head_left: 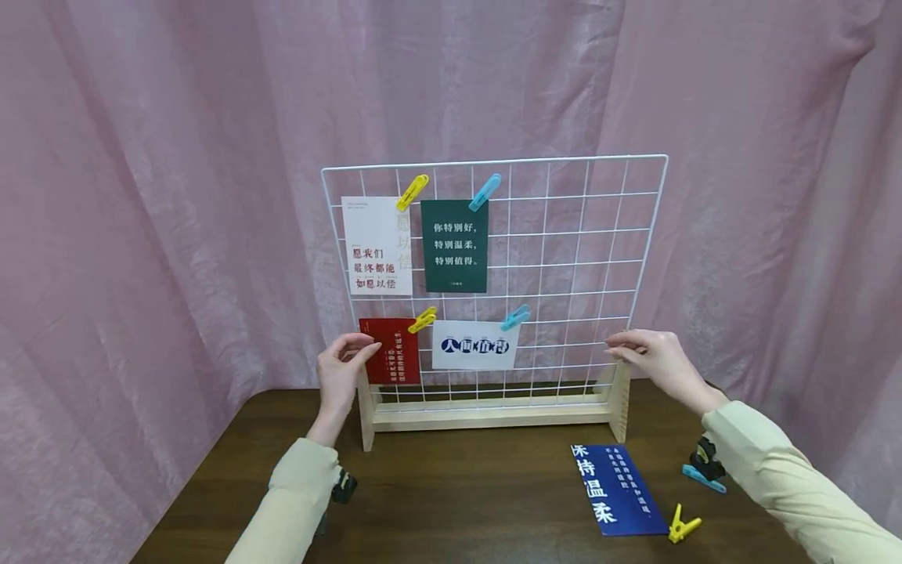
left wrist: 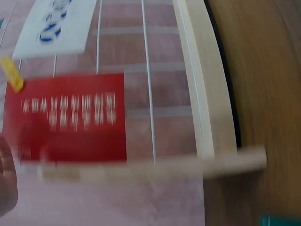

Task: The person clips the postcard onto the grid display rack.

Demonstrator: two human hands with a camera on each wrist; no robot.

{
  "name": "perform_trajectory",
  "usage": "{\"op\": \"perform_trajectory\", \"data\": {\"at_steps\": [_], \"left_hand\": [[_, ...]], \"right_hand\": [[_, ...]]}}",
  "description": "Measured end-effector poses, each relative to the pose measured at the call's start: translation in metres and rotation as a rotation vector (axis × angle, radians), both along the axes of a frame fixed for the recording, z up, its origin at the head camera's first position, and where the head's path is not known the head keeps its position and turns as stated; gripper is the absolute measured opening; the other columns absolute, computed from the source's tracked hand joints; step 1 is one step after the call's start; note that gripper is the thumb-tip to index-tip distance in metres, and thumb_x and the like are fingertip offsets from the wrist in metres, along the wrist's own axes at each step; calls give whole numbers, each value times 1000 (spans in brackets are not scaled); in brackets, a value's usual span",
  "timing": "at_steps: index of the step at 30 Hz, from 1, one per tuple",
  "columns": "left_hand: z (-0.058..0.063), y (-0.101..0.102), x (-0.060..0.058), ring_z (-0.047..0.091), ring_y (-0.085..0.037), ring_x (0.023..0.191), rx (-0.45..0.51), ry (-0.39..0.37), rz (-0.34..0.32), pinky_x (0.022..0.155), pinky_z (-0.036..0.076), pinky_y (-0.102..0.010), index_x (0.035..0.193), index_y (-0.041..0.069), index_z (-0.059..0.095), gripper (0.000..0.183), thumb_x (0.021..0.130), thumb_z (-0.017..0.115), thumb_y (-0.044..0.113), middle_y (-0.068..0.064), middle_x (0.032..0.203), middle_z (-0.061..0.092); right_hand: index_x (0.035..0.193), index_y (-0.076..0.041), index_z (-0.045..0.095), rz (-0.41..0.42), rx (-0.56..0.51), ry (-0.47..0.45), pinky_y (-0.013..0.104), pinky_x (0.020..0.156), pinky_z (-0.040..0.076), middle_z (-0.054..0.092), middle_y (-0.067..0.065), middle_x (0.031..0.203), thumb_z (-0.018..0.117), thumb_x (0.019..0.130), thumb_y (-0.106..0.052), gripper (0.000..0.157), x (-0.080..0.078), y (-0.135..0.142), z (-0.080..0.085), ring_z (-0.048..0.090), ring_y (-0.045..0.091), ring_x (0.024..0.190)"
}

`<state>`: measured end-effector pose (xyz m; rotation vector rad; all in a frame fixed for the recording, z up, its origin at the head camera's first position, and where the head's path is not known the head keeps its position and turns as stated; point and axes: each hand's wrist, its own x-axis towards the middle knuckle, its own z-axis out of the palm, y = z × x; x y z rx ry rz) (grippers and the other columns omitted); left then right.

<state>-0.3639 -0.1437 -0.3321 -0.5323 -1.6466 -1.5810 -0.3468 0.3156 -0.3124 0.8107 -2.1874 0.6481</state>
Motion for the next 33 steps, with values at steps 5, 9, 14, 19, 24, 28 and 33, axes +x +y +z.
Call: {"op": "perform_trajectory", "data": {"at_steps": [5, 9, 14, 19, 24, 28, 33], "left_hand": [[-4, -34, 8, 60, -22, 69, -61, -68, -2, 59, 46, -19, 87, -13, 62, 15, 73, 69, -10, -29, 82, 60], [-16, -60, 7, 61, -21, 70, -141, -157, -61, 60, 47, -20, 89, -14, 61, 16, 74, 68, -10, -30, 83, 60], [-39, -96, -3, 61, -20, 73, -305, -275, -121, 63, 47, -23, 92, -6, 64, 19, 77, 71, 2, -23, 85, 62], [-59, -130, -8, 61, -22, 78, -486, -410, -184, 67, 48, -28, 98, -2, 63, 24, 78, 71, 9, -18, 90, 63], [-76, -153, -7, 59, -23, 79, -618, -467, -212, 66, 49, -30, 101, -5, 61, 30, 76, 73, 7, -17, 91, 62], [-88, -168, -6, 58, -22, 77, -733, -488, -182, 64, 48, -29, 99, -3, 62, 32, 73, 75, 11, -15, 89, 62], [-104, -185, -7, 56, -29, 80, -834, -535, -165, 65, 47, -28, 99, -4, 62, 33, 73, 75, 9, -16, 91, 61]], "right_hand": [[92, 2, 68, -3, -13, -158, 21, 57, 48, 66, 10, 84, 66, 78, 4, 14, 7, 23, -12, 62, 17, 67], [95, 3, 67, 6, 3, -350, 26, 57, 49, 66, 7, 84, 67, 81, -5, 16, 12, 38, -22, 62, 14, 68], [98, 2, 66, 63, 31, -554, 29, 60, 50, 66, 8, 87, 67, 82, -15, 23, 18, 52, -33, 62, 13, 73], [101, 1, 65, 136, 26, -710, 30, 65, 50, 65, 12, 93, 65, 84, -14, 24, 24, 67, -44, 61, 17, 81], [101, 5, 64, 284, 41, -794, 29, 64, 50, 65, 8, 93, 64, 84, -8, 21, 30, 87, -62, 61, 17, 81], [102, 10, 61, 456, 46, -854, 30, 65, 50, 66, 7, 92, 62, 84, -1, 21, 35, 101, -75, 62, 19, 80], [105, 11, 58, 587, 43, -956, 32, 69, 49, 64, 11, 98, 58, 84, 4, 22, 38, 112, -86, 61, 25, 86]]}}
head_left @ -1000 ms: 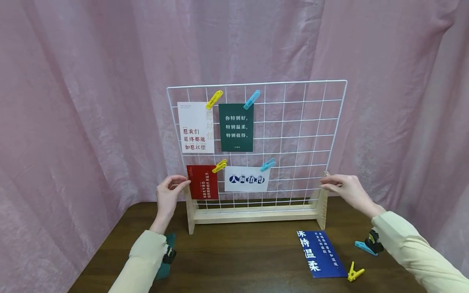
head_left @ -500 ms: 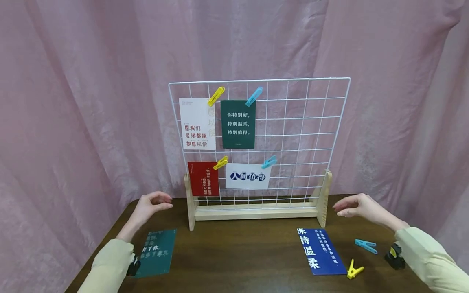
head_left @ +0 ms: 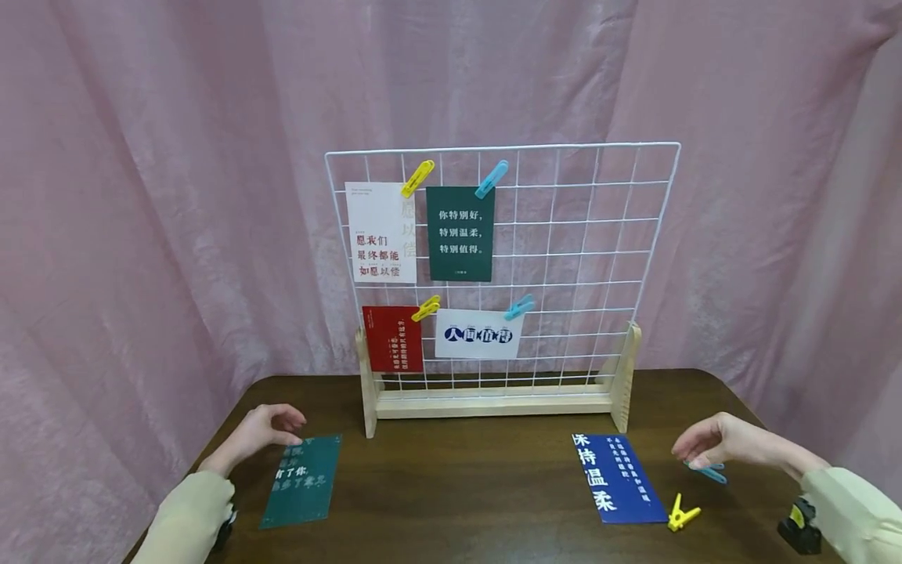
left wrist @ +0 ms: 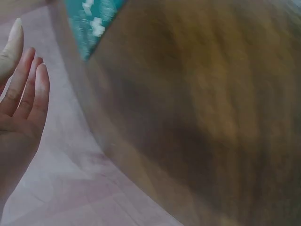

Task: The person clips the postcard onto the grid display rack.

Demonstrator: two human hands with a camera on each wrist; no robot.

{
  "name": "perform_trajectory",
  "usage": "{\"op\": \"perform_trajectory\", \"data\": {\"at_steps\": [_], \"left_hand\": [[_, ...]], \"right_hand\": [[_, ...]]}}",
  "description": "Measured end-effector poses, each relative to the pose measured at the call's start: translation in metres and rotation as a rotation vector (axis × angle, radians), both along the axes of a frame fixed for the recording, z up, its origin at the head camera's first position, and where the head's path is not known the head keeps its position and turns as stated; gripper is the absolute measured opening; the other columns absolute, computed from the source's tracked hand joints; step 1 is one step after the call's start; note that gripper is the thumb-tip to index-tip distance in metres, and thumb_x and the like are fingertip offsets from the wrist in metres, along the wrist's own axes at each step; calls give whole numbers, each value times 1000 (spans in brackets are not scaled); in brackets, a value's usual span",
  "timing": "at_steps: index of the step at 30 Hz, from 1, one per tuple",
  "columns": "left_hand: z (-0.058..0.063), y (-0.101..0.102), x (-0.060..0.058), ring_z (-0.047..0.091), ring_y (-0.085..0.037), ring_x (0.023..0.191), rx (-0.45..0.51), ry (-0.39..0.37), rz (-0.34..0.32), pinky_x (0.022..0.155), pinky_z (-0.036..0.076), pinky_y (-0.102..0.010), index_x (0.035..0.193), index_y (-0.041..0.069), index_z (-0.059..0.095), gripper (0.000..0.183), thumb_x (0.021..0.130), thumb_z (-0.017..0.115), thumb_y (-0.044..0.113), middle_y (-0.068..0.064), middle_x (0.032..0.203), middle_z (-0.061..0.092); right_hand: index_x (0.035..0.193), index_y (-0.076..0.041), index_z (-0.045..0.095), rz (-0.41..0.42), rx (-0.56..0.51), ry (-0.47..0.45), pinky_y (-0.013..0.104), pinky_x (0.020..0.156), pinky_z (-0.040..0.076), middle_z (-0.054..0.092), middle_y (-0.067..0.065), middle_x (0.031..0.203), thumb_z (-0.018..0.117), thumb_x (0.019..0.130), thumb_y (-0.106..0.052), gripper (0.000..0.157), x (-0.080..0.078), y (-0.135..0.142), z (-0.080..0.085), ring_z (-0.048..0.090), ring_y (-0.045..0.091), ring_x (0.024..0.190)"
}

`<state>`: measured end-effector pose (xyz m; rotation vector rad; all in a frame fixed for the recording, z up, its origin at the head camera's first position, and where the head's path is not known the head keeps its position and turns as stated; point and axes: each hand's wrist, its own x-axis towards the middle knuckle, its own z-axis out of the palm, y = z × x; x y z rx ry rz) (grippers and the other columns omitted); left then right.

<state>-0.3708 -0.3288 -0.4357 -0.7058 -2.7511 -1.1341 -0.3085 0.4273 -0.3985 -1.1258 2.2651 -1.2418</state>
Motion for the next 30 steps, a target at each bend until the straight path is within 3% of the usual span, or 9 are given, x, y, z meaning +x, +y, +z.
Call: {"op": "perform_trajectory", "data": {"at_steps": [7, 14, 23, 30], "left_hand": [[-15, -8, -2, 53, -33, 84, -30, -38, -4, 68, 46, -34, 100, -2, 61, 38, 68, 78, 10, -15, 95, 61], [-24, -9, -1, 50, -29, 80, -47, -46, 13, 67, 44, -33, 100, -4, 60, 43, 66, 80, 11, -13, 92, 58], [-29, -9, -5, 48, -25, 77, -81, -52, 21, 67, 43, -35, 98, -2, 60, 45, 63, 83, 15, -10, 87, 51], [-34, -8, -6, 46, -24, 74, -87, -34, 24, 64, 41, -32, 92, -1, 59, 43, 61, 84, 15, -8, 83, 48]], "right_hand": [[112, 8, 55, 107, 6, -90, 34, 76, 47, 59, 20, 107, 56, 84, 9, 28, 3, 8, -10, 56, 27, 97], [115, 6, 53, 151, 38, -68, 35, 79, 45, 55, 21, 110, 61, 79, 10, 37, 6, 8, -20, 53, 27, 100], [112, 8, 50, 117, 38, -186, 36, 73, 47, 51, 24, 109, 67, 75, 4, 42, 3, -2, -37, 50, 28, 96], [107, 8, 50, 110, 37, -192, 31, 67, 47, 50, 24, 102, 70, 72, 1, 41, 5, -9, -45, 47, 25, 88]]}}
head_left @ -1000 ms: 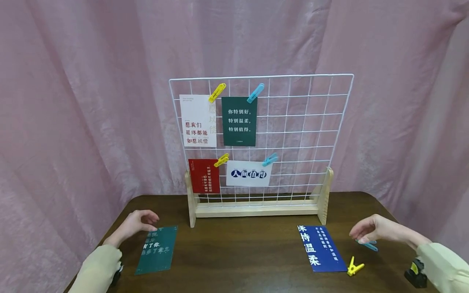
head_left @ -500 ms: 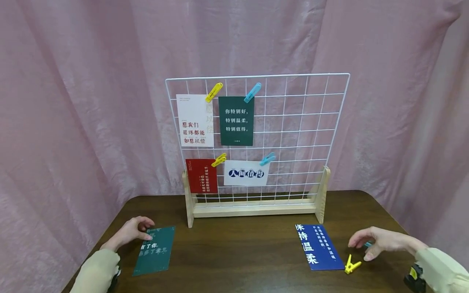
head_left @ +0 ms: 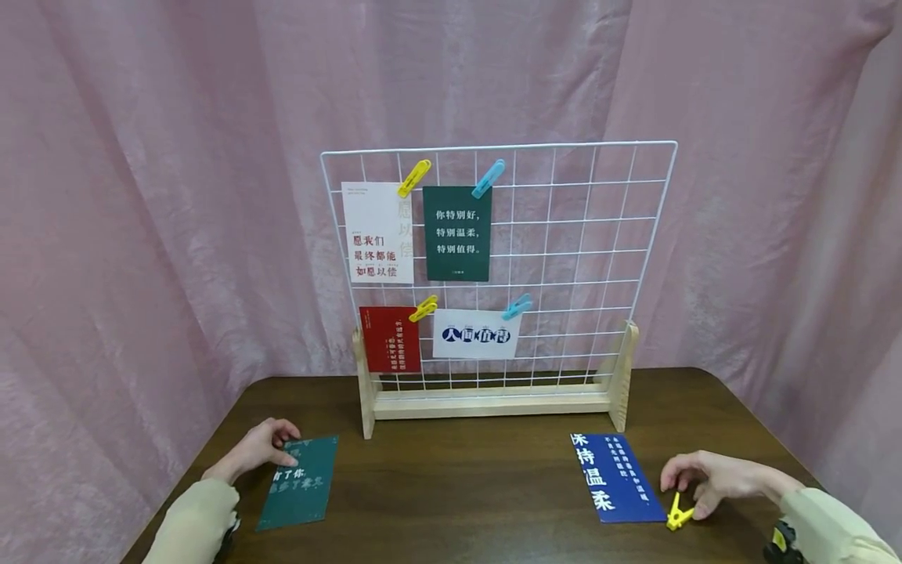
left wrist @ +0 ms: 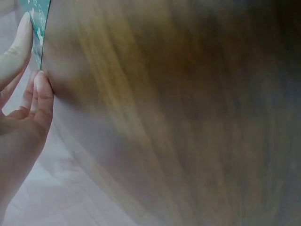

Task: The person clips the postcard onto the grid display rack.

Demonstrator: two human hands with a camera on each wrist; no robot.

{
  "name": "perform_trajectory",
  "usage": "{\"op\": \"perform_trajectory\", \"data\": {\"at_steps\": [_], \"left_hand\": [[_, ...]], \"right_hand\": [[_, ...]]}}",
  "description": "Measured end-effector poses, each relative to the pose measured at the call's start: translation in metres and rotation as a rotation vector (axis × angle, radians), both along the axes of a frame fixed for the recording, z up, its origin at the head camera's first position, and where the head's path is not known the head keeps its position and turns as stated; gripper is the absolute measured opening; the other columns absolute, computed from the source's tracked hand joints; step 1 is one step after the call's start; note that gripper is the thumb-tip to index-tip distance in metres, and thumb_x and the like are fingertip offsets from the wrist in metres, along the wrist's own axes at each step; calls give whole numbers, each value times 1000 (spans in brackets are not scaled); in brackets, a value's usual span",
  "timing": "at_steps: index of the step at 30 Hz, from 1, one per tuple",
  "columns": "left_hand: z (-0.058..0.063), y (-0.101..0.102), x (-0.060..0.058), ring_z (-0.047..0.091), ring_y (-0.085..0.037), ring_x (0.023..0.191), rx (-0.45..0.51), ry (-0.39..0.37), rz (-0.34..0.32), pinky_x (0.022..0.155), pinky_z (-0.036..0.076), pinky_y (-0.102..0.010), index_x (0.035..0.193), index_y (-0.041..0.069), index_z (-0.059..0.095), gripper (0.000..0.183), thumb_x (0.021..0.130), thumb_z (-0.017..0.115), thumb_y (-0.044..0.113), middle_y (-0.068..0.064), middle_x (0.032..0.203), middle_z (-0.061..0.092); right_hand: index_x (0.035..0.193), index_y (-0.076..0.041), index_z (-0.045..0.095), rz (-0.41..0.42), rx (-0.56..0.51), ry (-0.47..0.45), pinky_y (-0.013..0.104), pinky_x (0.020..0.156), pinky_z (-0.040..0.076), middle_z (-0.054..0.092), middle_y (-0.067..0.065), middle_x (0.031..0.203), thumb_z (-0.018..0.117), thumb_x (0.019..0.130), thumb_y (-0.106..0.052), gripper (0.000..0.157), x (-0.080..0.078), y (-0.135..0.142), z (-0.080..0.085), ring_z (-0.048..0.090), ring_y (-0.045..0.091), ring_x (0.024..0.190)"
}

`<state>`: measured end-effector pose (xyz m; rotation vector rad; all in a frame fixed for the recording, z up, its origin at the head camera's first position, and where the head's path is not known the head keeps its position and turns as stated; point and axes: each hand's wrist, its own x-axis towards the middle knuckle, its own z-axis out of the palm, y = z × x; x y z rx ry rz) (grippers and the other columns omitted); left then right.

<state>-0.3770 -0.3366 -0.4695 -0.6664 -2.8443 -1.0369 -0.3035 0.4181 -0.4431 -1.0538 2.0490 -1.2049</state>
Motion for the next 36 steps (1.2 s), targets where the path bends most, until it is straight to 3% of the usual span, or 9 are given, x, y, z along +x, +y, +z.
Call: {"op": "perform_trajectory", "data": {"at_steps": [5, 15, 18, 23, 31, 36], "left_hand": [[-2, -1, 1, 44, -24, 77, 17, -30, 15, 67, 41, -33, 94, -1, 59, 44, 61, 84, 14, -8, 85, 47], [-1, 3, 1, 41, -23, 73, 5, 3, 21, 62, 39, -30, 87, -2, 57, 43, 57, 85, 10, -9, 81, 44], [-2, 3, 1, 42, -23, 74, -1, 9, 34, 63, 39, -31, 87, -3, 56, 44, 57, 86, 9, -9, 81, 44], [-1, 5, 1, 43, -23, 74, -4, 10, 81, 64, 39, -33, 86, -3, 54, 46, 55, 86, 10, -8, 80, 45], [1, 4, 2, 43, -24, 74, 60, -45, 84, 62, 39, -32, 89, -3, 53, 47, 56, 85, 8, -7, 80, 48], [4, -1, 1, 43, -23, 73, 134, -41, 96, 59, 41, -30, 94, -3, 56, 43, 61, 82, 6, -9, 84, 51]], "right_hand": [[103, 5, 52, -36, 32, 13, 28, 63, 46, 50, 16, 95, 71, 70, 2, 39, 3, -3, -2, 46, 19, 84], [94, -6, 62, -39, 26, 253, 30, 61, 42, 56, 8, 89, 72, 72, -3, 24, 3, -6, -9, 52, 23, 75], [94, -5, 63, -35, -1, 269, 30, 62, 44, 58, 10, 89, 71, 75, -3, 21, 4, -5, -8, 54, 24, 74], [96, 0, 62, -24, -24, 180, 28, 64, 47, 59, 14, 91, 67, 78, -2, 19, 2, -2, -2, 56, 22, 76], [100, 16, 54, 37, -89, -108, 27, 68, 49, 62, 18, 93, 59, 82, 7, 20, -1, 3, 2, 59, 15, 82], [102, 17, 54, 70, -83, -184, 28, 70, 49, 62, 19, 95, 56, 84, 8, 20, 0, 3, 6, 60, 16, 84]]}}
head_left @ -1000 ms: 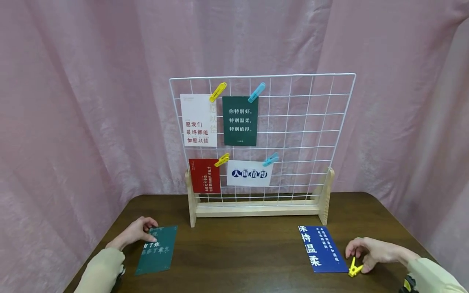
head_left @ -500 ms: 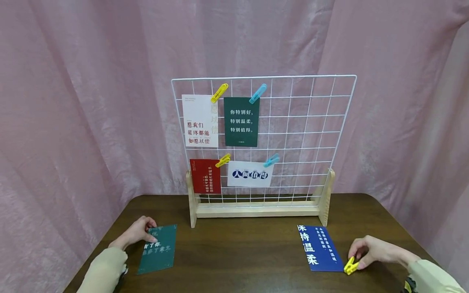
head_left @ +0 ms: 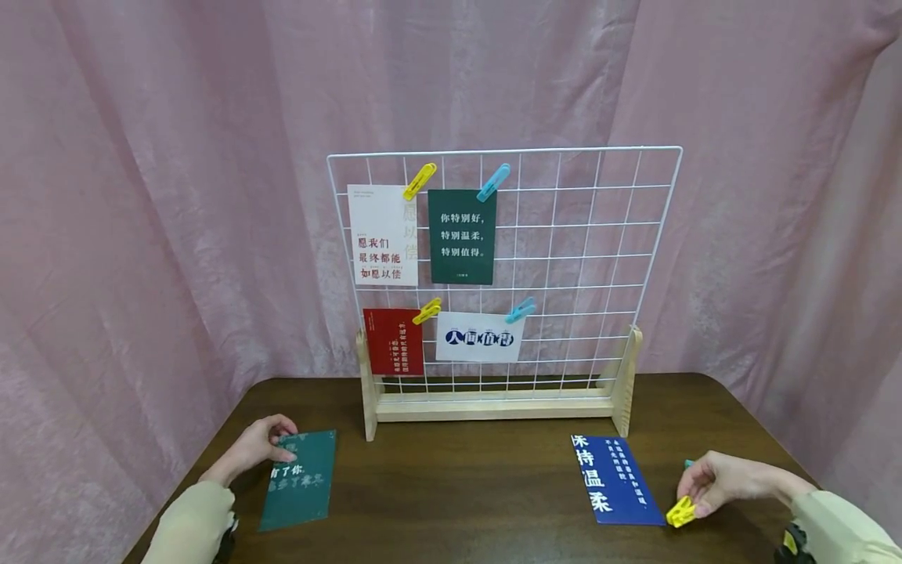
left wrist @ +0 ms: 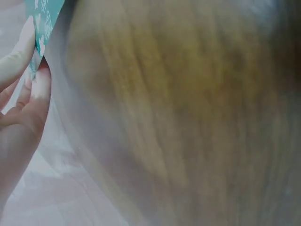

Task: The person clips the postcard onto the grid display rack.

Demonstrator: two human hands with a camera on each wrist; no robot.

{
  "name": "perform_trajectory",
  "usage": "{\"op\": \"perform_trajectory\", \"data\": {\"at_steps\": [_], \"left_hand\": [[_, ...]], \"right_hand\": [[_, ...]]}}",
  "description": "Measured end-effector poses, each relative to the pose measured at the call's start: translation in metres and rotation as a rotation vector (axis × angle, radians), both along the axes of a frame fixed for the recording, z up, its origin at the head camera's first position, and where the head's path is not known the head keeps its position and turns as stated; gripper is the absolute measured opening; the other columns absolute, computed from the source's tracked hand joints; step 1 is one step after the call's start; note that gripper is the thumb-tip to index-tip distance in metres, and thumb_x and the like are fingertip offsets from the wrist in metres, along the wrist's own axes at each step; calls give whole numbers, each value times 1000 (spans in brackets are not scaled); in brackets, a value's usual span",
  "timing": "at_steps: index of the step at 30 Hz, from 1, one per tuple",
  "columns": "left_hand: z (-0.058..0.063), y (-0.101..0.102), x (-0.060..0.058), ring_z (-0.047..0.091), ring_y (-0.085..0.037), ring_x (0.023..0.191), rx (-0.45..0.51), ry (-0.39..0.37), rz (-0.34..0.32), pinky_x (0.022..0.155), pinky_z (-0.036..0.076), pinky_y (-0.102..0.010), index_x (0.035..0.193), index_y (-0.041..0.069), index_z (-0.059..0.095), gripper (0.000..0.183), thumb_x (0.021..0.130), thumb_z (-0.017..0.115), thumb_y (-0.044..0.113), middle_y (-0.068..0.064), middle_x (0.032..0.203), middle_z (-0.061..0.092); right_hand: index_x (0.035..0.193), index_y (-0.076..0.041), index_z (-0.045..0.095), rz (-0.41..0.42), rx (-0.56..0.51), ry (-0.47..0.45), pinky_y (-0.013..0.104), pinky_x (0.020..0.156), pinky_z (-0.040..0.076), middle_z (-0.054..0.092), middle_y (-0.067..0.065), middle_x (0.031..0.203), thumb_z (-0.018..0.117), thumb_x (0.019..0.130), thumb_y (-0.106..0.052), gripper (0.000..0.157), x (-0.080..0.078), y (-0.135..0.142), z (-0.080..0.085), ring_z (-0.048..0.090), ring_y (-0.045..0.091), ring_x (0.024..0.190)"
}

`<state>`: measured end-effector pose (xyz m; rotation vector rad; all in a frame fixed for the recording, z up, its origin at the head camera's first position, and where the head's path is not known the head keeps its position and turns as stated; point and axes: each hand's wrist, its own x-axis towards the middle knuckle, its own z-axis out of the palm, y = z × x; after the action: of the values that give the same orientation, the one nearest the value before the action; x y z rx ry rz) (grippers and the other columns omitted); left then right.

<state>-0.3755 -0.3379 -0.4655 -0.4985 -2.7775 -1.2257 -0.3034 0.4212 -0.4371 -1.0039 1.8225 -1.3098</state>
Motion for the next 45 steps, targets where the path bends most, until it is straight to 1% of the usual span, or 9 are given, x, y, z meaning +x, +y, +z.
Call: {"op": "perform_trajectory", "data": {"at_steps": [8, 12, 18, 22, 26, 32, 38, 43, 45], "left_hand": [[21, -7, 2, 43, -21, 74, 75, 79, 36, 60, 41, -28, 102, -4, 59, 43, 67, 79, 8, -15, 98, 58], [30, -9, 2, 40, -18, 68, 146, 70, 35, 56, 40, -27, 106, -4, 57, 43, 70, 77, 6, -17, 100, 56], [44, -8, 5, 46, -19, 70, 203, 93, 49, 61, 45, -31, 110, -2, 57, 44, 73, 76, 11, -18, 104, 54], [57, -6, 10, 46, -18, 68, 202, 126, 83, 62, 44, -29, 112, -1, 56, 45, 75, 75, 16, -17, 102, 55], [70, -5, 12, 44, -14, 63, 188, 168, 106, 59, 41, -27, 113, 0, 57, 46, 75, 75, 18, -12, 90, 56], [89, 1, 10, 42, -13, 58, 189, 201, 110, 57, 40, -30, 113, 2, 57, 46, 74, 75, 19, -5, 70, 52], [105, 12, 9, 33, -11, 53, 200, 230, 96, 49, 33, -27, 111, 2, 57, 46, 73, 76, 19, 0, 61, 36], [123, 23, 9, 34, -9, 55, 267, 257, 61, 49, 36, -25, 112, 0, 56, 46, 73, 76, 15, 2, 62, 37], [132, 28, 11, 37, -11, 56, 293, 264, 54, 50, 39, -26, 113, 0, 56, 46, 74, 76, 15, 0, 65, 44]], "right_hand": [[103, 16, 55, 24, 45, -47, 25, 71, 48, 62, 20, 95, 56, 85, 7, 20, 1, 5, 17, 60, 17, 86], [103, 17, 55, 1, 41, -66, 25, 71, 48, 61, 22, 96, 55, 86, 7, 20, 0, 9, 23, 60, 18, 87], [104, 15, 56, -97, 35, 34, 22, 64, 48, 63, 19, 92, 52, 87, 7, 18, -4, 7, 24, 59, 13, 79], [105, 16, 55, -137, 34, 83, 31, 66, 50, 62, 20, 93, 49, 90, 6, 19, -9, 3, 31, 59, 16, 79], [105, 13, 57, -168, 66, 188, 38, 68, 50, 63, 17, 93, 48, 91, 5, 19, -11, 1, 46, 59, 18, 79], [105, 13, 57, -238, 98, 293, 38, 68, 50, 62, 19, 92, 49, 91, 3, 19, -15, -4, 62, 60, 20, 78], [106, 18, 53, -369, 78, 349, 34, 67, 50, 61, 19, 93, 50, 91, 1, 23, -21, -16, 73, 60, 17, 80], [107, 20, 50, -444, 68, 436, 33, 68, 50, 59, 22, 94, 50, 92, 0, 26, -19, -27, 88, 60, 16, 82], [108, 20, 49, -485, 89, 467, 32, 68, 50, 59, 21, 95, 51, 92, -3, 28, -18, -31, 95, 60, 16, 81]]}}
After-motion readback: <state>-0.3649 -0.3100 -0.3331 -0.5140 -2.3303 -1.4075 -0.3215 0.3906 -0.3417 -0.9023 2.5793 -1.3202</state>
